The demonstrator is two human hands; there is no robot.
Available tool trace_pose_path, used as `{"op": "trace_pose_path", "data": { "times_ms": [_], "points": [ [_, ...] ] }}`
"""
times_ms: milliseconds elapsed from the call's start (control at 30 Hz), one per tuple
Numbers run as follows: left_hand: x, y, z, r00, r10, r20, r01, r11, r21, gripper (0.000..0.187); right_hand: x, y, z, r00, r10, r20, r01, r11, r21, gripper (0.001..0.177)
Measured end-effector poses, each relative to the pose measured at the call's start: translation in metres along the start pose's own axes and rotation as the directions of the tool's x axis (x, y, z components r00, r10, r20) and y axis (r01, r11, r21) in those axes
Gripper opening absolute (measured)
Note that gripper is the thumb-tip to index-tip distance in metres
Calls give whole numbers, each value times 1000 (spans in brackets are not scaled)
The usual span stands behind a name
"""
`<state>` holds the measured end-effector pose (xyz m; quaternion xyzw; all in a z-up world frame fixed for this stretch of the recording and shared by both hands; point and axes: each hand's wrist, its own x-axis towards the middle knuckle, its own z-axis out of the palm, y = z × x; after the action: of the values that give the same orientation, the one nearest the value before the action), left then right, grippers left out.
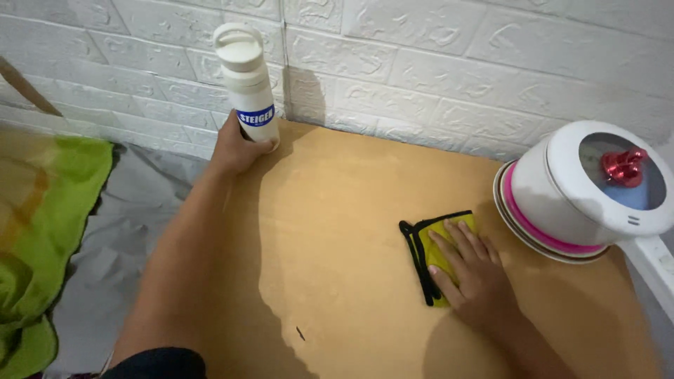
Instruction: The person uses a cloth to wipe down a table and then organizes several items including a mug, cup, and utensils.
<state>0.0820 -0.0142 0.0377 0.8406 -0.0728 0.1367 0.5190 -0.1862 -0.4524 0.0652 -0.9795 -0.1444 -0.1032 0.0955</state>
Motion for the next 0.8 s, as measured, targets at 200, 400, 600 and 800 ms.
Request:
{"op": "trace_pose_path", "data": {
  "times_ms": [200,400,600,800],
  "points": [
    [-3,-17,7,975,218,-39,-221,970,-102,81,5,12,-9,992,-83,90,86,996,-30,62],
    [-65,27,-2,992,43,122,-64,983,170,104,-13,31,-15,985,-160,61,159,987,22,60],
    [-193,87,14,884,26,467,-278,833,479,71,-16,30,-24,986,-167,0,167,983,75,57],
    [-200,203,64,754,146,640,-278,954,110,68,-21,35,-20,978,-190,-83,198,974,107,52]
  ]
}}
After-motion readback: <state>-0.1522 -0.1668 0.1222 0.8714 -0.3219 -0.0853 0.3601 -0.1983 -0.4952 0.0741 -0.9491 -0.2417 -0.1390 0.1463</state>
